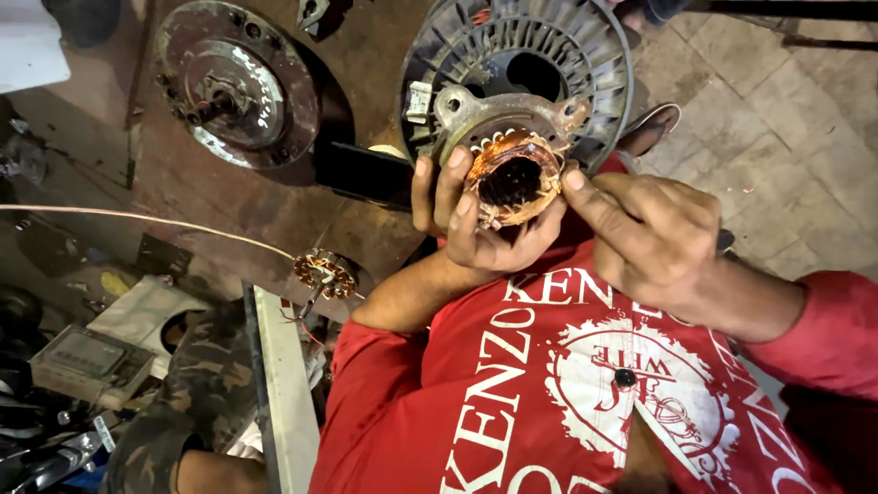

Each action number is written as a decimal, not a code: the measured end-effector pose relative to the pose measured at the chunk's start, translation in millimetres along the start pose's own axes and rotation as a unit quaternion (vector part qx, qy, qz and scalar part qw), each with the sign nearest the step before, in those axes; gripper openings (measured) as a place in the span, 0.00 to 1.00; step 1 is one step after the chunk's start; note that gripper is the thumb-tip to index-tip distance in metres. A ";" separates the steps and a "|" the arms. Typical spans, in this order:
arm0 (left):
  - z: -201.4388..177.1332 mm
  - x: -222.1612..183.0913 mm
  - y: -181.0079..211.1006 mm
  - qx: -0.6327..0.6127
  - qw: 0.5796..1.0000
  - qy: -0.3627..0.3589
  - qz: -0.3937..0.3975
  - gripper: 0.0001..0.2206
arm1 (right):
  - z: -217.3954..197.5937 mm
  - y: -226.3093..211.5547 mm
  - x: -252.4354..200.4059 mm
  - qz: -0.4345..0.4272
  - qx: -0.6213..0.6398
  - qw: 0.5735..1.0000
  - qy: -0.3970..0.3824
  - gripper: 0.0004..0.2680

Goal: The person works on a disassembled motor stator, using a screwdriver and scissors to adjust and trim copper windings. They rotate the stator, probe the coil slots, and cut excess wire while another person sits nearby.

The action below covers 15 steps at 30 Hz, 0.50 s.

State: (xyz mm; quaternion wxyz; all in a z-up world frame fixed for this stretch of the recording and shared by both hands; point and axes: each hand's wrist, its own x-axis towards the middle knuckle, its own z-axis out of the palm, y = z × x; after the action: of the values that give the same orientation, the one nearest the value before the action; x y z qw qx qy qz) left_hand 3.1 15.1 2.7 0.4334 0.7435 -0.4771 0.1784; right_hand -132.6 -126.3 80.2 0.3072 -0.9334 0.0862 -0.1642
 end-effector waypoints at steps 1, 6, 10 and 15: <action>-0.6 0.8 0.5 0.003 1.000 -0.001 0.000 0.41 | 1.3 1.2 0.5 -0.011 -0.010 1.000 0.001 0.23; 0.9 1.8 2.5 0.015 1.000 0.016 -0.009 0.40 | 2.6 1.3 4.7 -0.035 -0.017 0.999 0.009 0.22; 5.7 -0.7 2.3 -0.003 1.000 0.026 -0.014 0.42 | -14.8 1.9 6.0 0.100 0.141 0.983 -0.066 0.21; -0.7 -3.5 -1.2 0.021 1.000 0.014 0.013 0.41 | -19.3 6.5 -1.5 0.108 0.122 0.981 -0.109 0.22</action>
State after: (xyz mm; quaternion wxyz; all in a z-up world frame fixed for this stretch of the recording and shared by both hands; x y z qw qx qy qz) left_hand 2.6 17.8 0.1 0.4219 0.7437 -0.4764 0.2049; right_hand -141.3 -141.6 90.5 0.4420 -0.8865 0.1318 -0.0365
